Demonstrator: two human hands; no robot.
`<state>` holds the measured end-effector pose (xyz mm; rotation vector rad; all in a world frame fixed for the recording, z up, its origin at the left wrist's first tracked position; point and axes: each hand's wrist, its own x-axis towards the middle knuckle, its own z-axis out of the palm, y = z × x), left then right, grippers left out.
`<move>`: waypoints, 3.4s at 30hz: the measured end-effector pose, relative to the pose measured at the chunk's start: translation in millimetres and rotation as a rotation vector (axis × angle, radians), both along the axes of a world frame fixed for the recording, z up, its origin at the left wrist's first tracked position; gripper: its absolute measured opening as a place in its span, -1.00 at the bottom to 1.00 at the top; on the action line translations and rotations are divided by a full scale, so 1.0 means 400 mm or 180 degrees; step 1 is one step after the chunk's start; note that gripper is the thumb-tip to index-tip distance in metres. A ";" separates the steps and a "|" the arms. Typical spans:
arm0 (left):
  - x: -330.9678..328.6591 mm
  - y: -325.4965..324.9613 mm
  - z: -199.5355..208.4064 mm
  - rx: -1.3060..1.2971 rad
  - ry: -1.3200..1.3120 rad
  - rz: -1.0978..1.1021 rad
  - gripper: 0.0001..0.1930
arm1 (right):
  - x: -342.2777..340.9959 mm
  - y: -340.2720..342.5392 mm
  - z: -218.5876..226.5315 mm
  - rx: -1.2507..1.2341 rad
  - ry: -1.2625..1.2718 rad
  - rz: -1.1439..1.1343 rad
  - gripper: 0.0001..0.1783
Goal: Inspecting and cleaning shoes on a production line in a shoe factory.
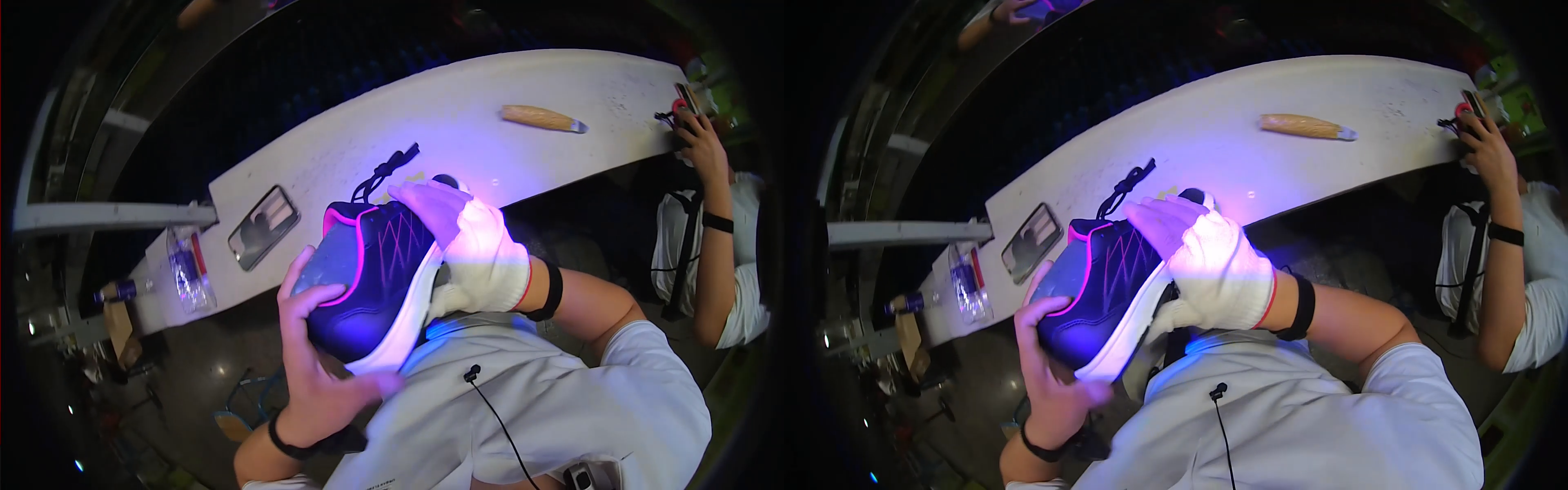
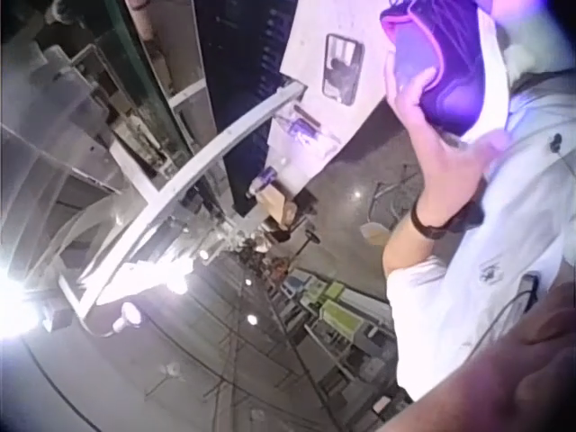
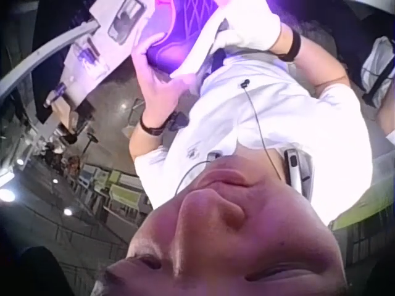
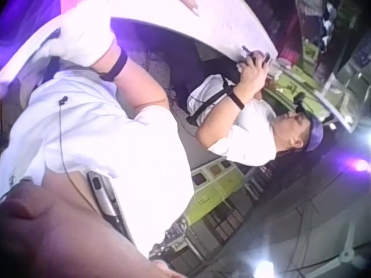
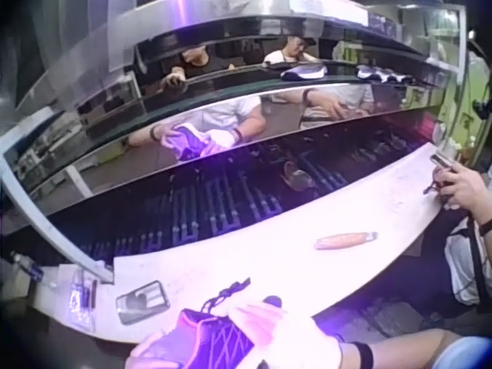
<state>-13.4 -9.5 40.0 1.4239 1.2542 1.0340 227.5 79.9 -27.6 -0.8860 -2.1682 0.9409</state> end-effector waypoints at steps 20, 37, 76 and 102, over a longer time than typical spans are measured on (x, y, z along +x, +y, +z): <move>0.368 0.270 -0.181 0.2668 0.0311 -0.0200 0.02 | 0.274 -0.130 0.181 -0.1007 0.1304 -0.1430 0.34; 0.047 0.002 -0.293 0.2267 0.1709 0.0440 -0.35 | 0.359 0.134 0.453 0.1118 0.2264 -0.1612 -0.44; 0.053 0.349 -0.147 -0.0054 -0.4205 0.0628 -0.29 | 0.125 0.258 0.100 -0.4147 0.2046 0.0081 -0.42; 0.061 0.218 -0.094 0.3101 0.0668 0.0471 -0.50 | 0.377 0.176 0.258 0.2048 0.1100 -0.1396 -0.49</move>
